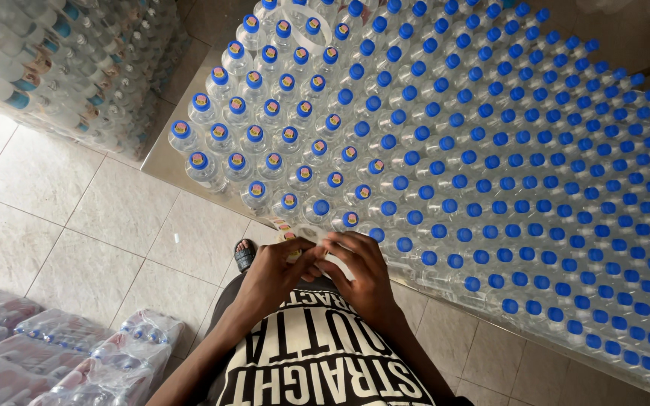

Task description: The person stands at a table covered with rows of water bottles and applies small round stickers to the blue caps. They peel stickers from a sheet and press them onto the bottle tops one by one, moving systematically across the table.

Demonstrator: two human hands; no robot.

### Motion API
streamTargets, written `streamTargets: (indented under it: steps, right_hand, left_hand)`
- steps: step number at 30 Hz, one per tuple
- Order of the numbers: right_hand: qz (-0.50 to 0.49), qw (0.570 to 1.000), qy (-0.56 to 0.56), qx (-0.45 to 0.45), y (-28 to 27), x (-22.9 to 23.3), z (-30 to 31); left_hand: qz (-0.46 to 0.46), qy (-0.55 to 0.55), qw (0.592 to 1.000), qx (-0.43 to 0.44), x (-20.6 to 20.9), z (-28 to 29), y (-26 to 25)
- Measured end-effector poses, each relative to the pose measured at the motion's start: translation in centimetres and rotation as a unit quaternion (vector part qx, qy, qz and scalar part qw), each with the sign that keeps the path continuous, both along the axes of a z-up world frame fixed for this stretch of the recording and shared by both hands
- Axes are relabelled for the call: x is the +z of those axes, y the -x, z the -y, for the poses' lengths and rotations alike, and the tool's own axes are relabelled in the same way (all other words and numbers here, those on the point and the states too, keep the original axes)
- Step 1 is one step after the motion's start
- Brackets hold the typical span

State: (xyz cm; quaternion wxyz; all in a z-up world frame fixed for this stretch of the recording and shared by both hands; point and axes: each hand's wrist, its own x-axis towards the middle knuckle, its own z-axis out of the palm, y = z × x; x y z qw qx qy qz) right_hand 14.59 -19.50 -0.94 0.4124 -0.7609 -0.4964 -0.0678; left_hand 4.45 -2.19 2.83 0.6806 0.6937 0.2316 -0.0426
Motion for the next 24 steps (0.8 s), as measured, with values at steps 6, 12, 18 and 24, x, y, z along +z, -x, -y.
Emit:
streamTargets:
  steps: [6,12,18,24]
  right_hand:
    - [-0.02,1.0,-0.014,-0.001,-0.2,0.7,0.0]
    - [-0.019,0.999,-0.025,0.027,-0.1,0.8,-0.6]
    - [-0.191,0.982,-0.012,-0.003,0.4,2.4,-0.5]
    - [-0.388,0.922,0.003,-0.012,-0.4,2.3,-0.1]
  left_hand:
    - [0.048,0.021,0.998,-0.024,0.4,0.1,0.6]
    - [0.065,-0.017,0.998,-0.018,-2.7,0.4,1.1]
    - [0.086,-0.069,0.994,-0.024,-4.0,0.6,0.8]
    - [0.079,-0.116,0.989,-0.035,-3.2,0.6,0.8]
